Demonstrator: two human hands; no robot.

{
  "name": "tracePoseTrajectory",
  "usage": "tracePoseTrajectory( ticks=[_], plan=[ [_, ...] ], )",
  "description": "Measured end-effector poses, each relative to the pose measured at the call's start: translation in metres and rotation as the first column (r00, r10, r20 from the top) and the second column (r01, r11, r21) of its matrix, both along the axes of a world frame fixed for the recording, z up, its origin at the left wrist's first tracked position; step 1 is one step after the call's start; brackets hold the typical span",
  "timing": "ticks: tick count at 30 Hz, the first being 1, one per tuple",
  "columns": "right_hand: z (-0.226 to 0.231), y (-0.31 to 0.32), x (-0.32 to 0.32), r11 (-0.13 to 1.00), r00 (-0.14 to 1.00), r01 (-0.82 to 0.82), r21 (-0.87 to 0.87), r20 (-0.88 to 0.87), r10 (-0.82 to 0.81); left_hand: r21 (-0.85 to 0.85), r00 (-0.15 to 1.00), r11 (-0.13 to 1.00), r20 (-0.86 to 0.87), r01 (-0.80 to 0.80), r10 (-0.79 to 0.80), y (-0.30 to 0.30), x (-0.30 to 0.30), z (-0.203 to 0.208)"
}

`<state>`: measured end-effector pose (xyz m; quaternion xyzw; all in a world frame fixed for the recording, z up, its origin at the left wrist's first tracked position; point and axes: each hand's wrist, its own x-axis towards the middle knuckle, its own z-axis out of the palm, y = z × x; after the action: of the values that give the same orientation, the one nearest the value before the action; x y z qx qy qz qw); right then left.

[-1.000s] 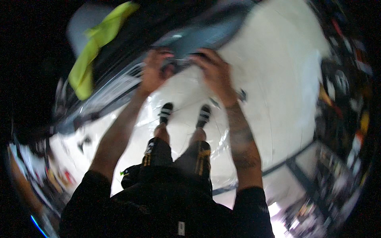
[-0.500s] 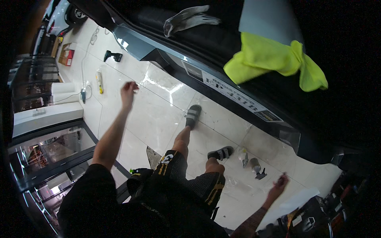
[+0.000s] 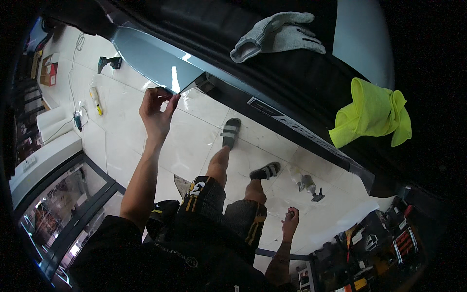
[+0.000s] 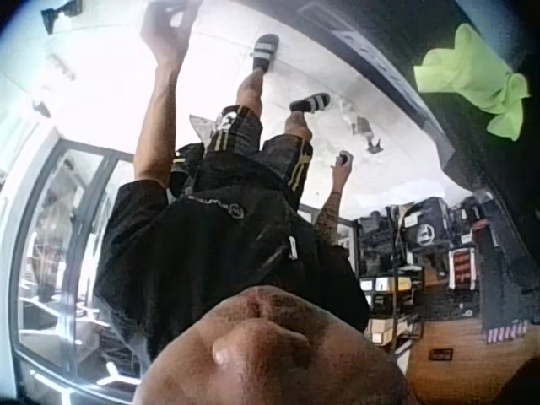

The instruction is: The person applies a transparent protective film to the rear bumper of a dark grey car. They use a spray bottle to wet the surface and a squeegee to smooth the film, removing air bubbles and excess liquid. The person also uses a knife to trim the film edges and a cloth to wipe the surface.

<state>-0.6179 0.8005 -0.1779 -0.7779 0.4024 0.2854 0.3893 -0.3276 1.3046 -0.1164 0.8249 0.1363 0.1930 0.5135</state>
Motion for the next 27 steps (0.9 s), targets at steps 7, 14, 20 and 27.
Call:
tracePoseTrajectory(
  ticks=[7,14,20,27],
  plan=[
    [0.01,0.017,-0.007,0.992,0.993,0.117,0.05,-0.025,-0.116,0.064,0.995,0.998,0.098,-0.016,0.01,0.003,0.007,-0.007],
    [-0.003,0.009,-0.02,0.985,0.985,0.126,0.121,-0.131,-0.11,-0.183,0.976,0.982,0.219,0.038,0.003,0.006,0.0,-0.024],
    [-0.008,-0.008,-0.031,0.985,0.989,0.12,0.124,-0.107,-0.107,-0.44,0.962,0.898,0.236,-0.021,0.139,-0.008,-0.002,-0.029],
    [-0.002,-0.052,-0.055,0.971,0.977,0.189,0.146,-0.128,-0.171,-0.686,0.914,0.725,0.249,-0.069,0.322,-0.032,-0.002,-0.037]
  ],
)
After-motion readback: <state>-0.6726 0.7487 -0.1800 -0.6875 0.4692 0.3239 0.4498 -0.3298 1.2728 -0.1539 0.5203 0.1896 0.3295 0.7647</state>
